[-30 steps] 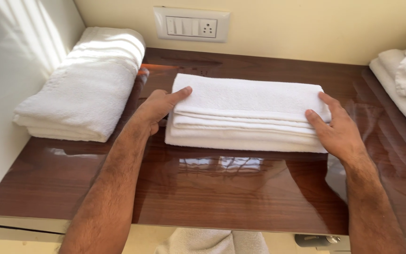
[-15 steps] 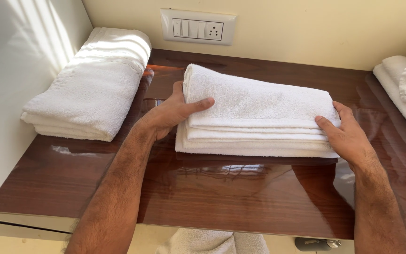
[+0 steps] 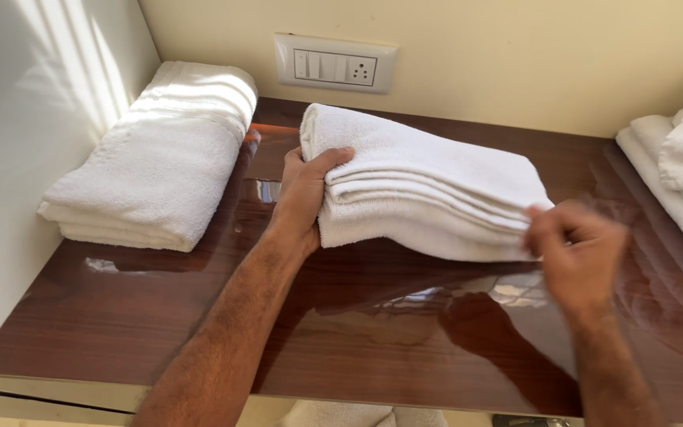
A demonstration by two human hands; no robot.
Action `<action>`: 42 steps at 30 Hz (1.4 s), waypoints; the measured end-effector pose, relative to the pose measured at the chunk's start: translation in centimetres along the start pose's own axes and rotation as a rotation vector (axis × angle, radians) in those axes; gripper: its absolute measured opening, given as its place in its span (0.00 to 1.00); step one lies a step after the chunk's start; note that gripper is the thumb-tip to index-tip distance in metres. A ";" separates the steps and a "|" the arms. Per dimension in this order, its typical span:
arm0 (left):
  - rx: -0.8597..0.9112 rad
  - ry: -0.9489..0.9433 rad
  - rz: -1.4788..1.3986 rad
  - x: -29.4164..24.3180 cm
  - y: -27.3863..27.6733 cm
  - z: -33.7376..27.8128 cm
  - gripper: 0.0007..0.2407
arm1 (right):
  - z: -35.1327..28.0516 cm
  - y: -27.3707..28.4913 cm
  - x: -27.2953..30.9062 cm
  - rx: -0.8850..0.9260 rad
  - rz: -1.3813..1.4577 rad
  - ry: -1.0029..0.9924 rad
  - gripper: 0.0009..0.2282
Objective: The person folds a white towel on a wooden table, smoothing it out and folding it into a compact rectangle. They then place the folded towel onto a stack of other towels. The person proceeds to unfold a larger white towel and begins rolling it tightly from one end to the other.
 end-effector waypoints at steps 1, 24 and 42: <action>-0.031 -0.021 -0.029 -0.3 0.1 -0.2 0.38 | -0.9 -2.0 0.2 0.240 0.085 -0.110 0.16; -0.306 -0.429 0.436 -7.3 12.1 -11.6 0.50 | 3.4 -21.2 21.7 0.834 0.913 -0.755 0.32; -0.646 -0.466 0.758 -13.6 17.0 -10.6 0.40 | 3.2 -34.3 23.8 0.902 0.031 -0.053 0.46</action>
Point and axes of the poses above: each hand's wrist, its own z-axis towards the middle knuckle, its own y-axis out of the back of the hand, x = y × z, the point moved 5 cm from there along z, towards the middle knuckle, and after that the axes turned 10 degrees about -y, right-handed, at the moved point
